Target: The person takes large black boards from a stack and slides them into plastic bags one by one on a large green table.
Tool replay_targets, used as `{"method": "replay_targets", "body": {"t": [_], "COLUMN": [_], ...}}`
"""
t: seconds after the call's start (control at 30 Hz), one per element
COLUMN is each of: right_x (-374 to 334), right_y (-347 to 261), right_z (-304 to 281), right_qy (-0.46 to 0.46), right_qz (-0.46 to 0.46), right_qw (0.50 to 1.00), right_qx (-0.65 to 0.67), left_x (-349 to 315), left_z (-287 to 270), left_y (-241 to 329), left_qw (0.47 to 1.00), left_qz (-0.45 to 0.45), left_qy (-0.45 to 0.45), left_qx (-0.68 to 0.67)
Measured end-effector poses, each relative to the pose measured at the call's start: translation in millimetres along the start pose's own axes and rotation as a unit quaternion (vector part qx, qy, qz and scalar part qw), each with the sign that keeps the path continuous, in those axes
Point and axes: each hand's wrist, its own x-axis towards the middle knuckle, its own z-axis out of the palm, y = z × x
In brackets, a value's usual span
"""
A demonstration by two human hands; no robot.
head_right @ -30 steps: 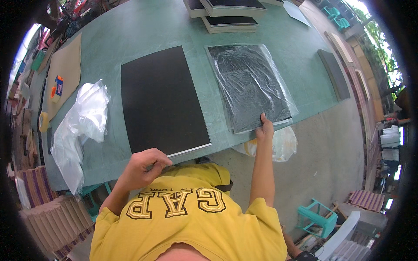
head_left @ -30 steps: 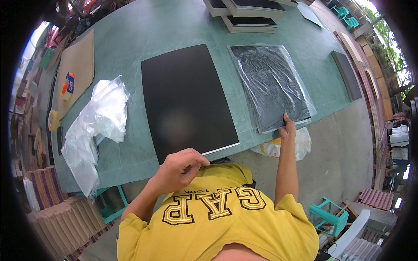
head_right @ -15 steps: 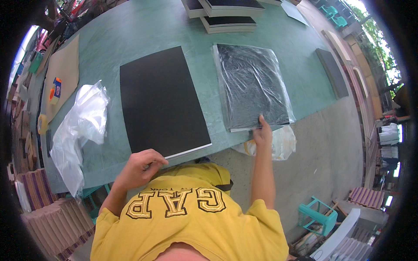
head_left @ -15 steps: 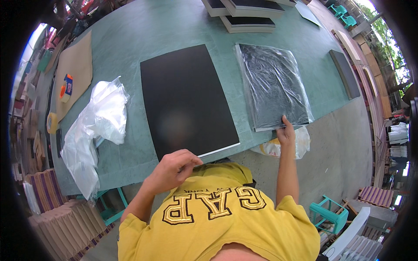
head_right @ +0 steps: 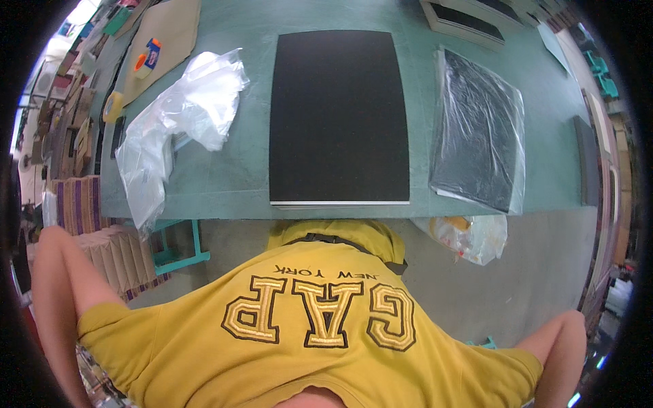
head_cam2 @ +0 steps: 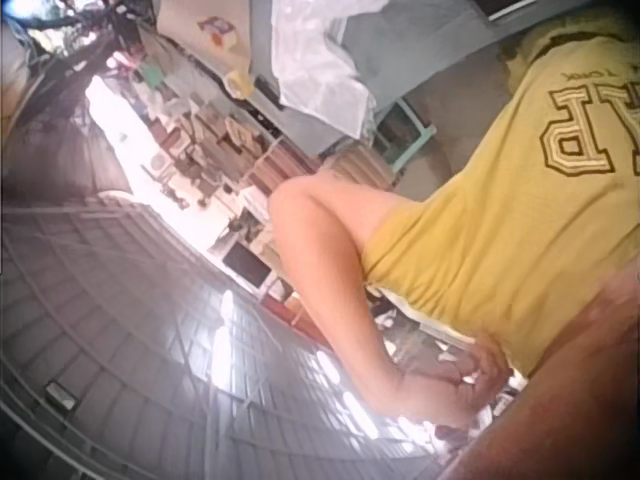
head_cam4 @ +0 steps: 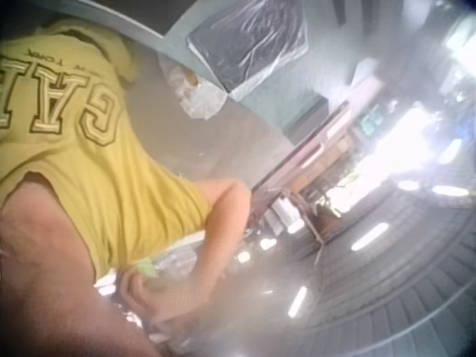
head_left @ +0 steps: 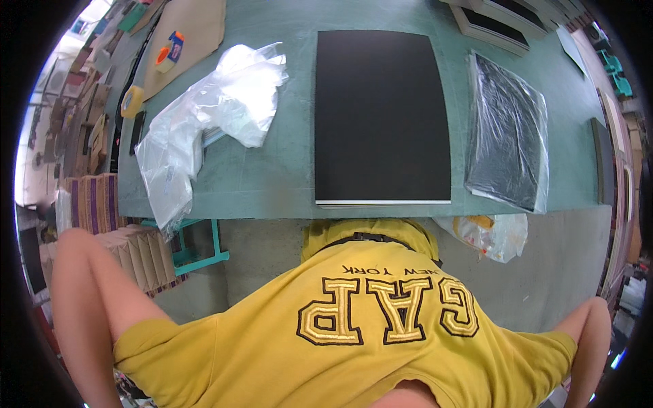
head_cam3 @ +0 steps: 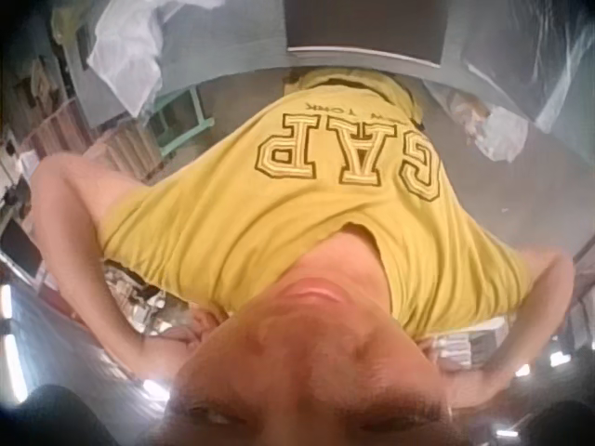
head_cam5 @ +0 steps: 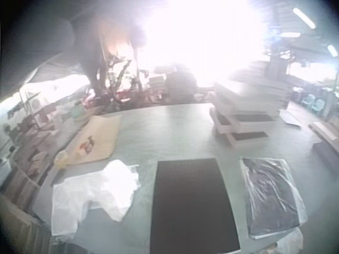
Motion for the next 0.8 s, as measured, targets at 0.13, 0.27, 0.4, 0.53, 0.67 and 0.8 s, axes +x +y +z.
{"method": "replay_targets", "body": {"t": [0.13, 0.27, 0.4, 0.53, 0.67, 0.8], "right_x": [16, 48, 83, 144, 207, 221], "right_y": [11, 22, 30, 61, 109, 139], "right_z": [4, -16, -54, -58, 10, 33], "right_qy": [-0.021, -0.062, -0.094, 0.034, 0.346, 0.368], "right_qz": [-0.005, -0.095, -0.299, -0.359, 0.031, 0.096], "right_qw": [1.0, 0.993, 0.937, 0.904, 0.93, 0.914], "right_qx": [0.014, 0.022, 0.157, 0.227, -0.118, -0.143], "left_x": [-8, -15, 3, 2, -3, -6], "left_z": [-3, -17, -34, -30, 63, 92], "left_y": [11, 21, 24, -72, -183, -227], "left_qw": [0.995, 0.977, 0.939, 0.841, 0.76, 0.796], "left_qz": [0.04, 0.048, 0.097, -0.083, -0.437, -0.412], "left_qy": [-0.047, -0.092, -0.138, 0.077, 0.466, 0.433], "left_qx": [-0.084, -0.185, -0.3, -0.529, 0.117, 0.096]}}
